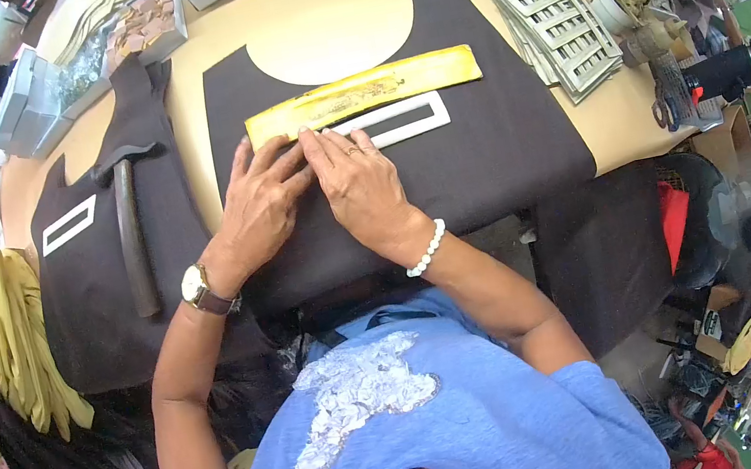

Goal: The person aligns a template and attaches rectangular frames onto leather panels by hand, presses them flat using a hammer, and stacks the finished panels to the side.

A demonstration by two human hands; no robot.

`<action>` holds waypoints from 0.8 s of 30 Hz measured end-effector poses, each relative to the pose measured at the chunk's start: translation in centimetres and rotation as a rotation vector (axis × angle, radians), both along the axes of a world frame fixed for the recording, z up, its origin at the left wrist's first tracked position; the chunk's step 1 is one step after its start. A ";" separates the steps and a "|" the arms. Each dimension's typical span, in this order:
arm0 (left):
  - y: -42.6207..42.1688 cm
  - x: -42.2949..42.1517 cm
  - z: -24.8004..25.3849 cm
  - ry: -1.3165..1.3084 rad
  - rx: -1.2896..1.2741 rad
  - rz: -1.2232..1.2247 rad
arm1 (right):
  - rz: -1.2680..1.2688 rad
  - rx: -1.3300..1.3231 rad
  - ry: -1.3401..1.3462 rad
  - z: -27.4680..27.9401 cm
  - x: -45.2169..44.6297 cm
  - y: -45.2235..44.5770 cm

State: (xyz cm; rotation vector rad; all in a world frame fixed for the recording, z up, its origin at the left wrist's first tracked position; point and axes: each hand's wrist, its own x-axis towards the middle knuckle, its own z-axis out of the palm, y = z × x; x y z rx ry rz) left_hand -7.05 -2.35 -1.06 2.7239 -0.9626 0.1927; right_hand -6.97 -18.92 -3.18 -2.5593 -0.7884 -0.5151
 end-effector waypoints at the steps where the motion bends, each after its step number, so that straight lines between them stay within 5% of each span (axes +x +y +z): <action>1: -0.1 -0.1 0.1 -0.007 0.008 0.012 | 0.012 -0.013 0.010 0.0 -0.1 -0.2; 14: 0.1 0.0 0.3 0.047 0.071 0.015 | -0.283 -0.192 0.082 0.8 2.1 -11.4; 20: 0.7 0.0 0.2 0.051 0.045 -0.009 | -0.361 -0.219 0.119 1.9 2.7 -10.7; 24: 0.7 0.1 0.2 0.035 0.048 -0.025 | -0.139 -0.150 0.012 2.0 -0.5 -4.1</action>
